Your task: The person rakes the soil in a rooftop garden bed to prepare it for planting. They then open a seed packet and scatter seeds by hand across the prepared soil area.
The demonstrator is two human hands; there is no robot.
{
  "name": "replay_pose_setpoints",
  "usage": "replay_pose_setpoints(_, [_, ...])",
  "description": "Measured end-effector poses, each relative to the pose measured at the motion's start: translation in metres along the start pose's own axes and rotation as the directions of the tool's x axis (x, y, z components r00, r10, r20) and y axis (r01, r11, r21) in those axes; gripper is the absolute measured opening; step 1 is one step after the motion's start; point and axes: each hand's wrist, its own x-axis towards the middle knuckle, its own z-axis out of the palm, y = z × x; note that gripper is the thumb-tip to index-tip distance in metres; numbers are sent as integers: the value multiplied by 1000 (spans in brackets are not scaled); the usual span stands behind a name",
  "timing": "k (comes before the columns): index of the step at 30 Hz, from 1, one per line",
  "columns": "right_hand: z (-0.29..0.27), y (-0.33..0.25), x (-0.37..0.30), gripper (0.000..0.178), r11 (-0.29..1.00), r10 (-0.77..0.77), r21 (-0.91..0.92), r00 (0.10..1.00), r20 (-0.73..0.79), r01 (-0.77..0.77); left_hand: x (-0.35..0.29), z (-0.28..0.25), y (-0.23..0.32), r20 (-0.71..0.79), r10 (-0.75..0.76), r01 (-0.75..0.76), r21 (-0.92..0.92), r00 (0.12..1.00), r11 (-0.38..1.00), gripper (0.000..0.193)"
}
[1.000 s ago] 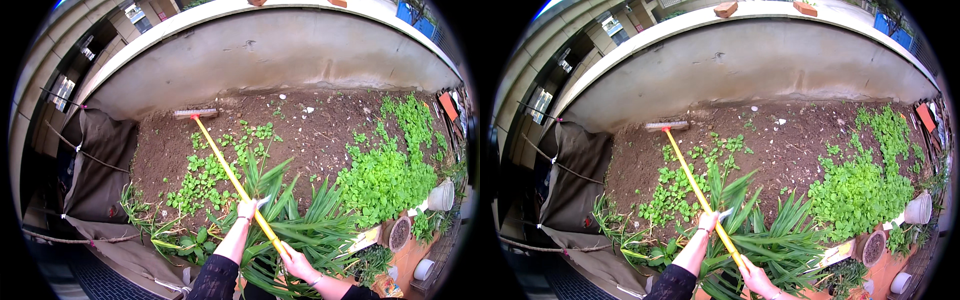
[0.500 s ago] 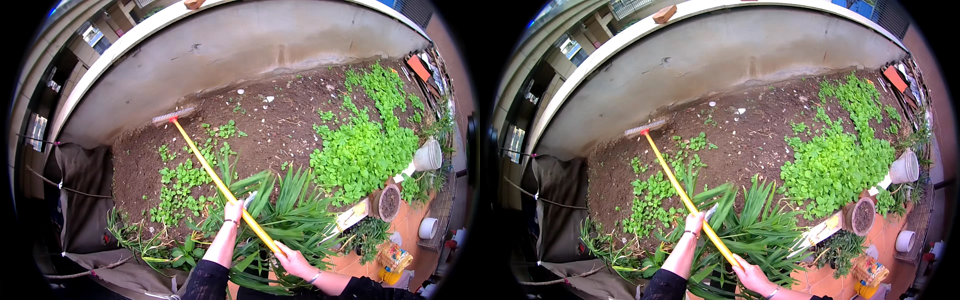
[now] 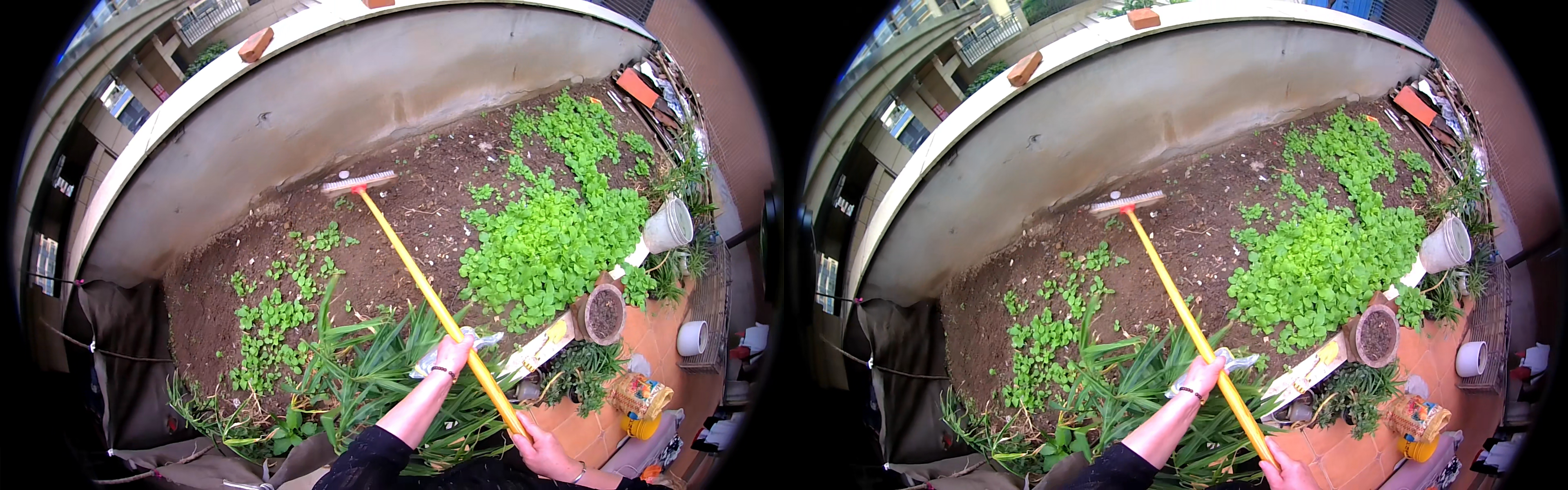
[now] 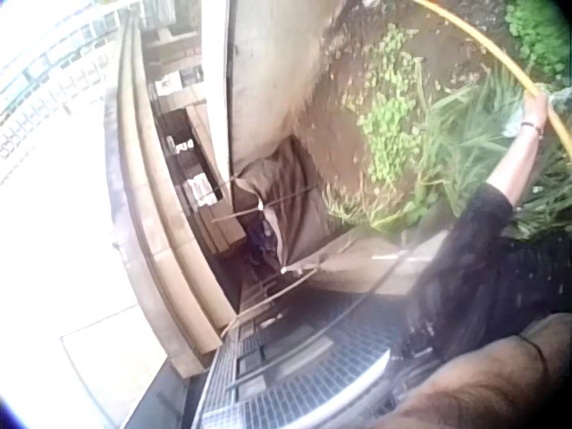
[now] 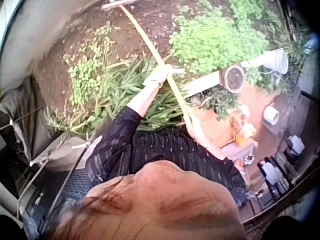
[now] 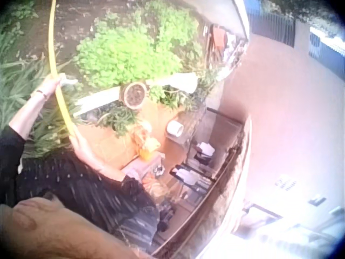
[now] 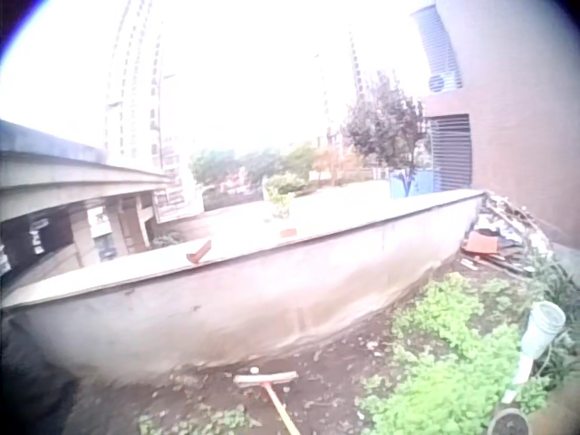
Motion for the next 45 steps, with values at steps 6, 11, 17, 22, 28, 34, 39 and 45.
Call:
replay_pose_setpoints(6, [-38, 0, 9, 45, 969, 33, -245, 999, 37, -23, 32, 54, -13, -28, -51, 55, 123, 998, 991, 29])
replay_pose_setpoints(11, [-42, 30, 39, 56, 688, 392, 516, 860, 328, -511, 1, 52, 4, -147, 57, 26, 507, 988, 862, 39])
replay_pose_setpoints(17, [-34, 37, 55, 52, 598, 296, 552, 801, 521, -580, -133, -36, 50, -213, 227, -209, 104, 951, 972, 12])
replay_pose_setpoints(22, [-13, 35, 85, 18, 470, 278, 641, 791, 546, -607, -215, -111, 33, -454, 262, -304, -22, 852, 952, 7])
replay_pose_setpoints(28, [38, -13, 110, 16, 391, 238, 672, 775, 586, -629, -267, -142, -27, -578, 171, -265, -82, 798, 961, 7])
replay_pose_setpoints(34, [120, -41, 109, 15, 335, 174, 697, 769, 616, -634, -296, -122, -23, -418, 68, -88, -29, 906, 996, 34])
replay_pose_setpoints(39, [138, -33, 129, 13, 295, 223, 746, 802, 554, -597, -309, -128, -41, -323, 26, -44, -49, 946, 998, 23])
replay_pose_setpoints(45, [136, -23, 168, 18, 297, 243, 749, 805, 541, -592, -298, -110, -23, -206, 65, -61, 29, 976, 998, 32])
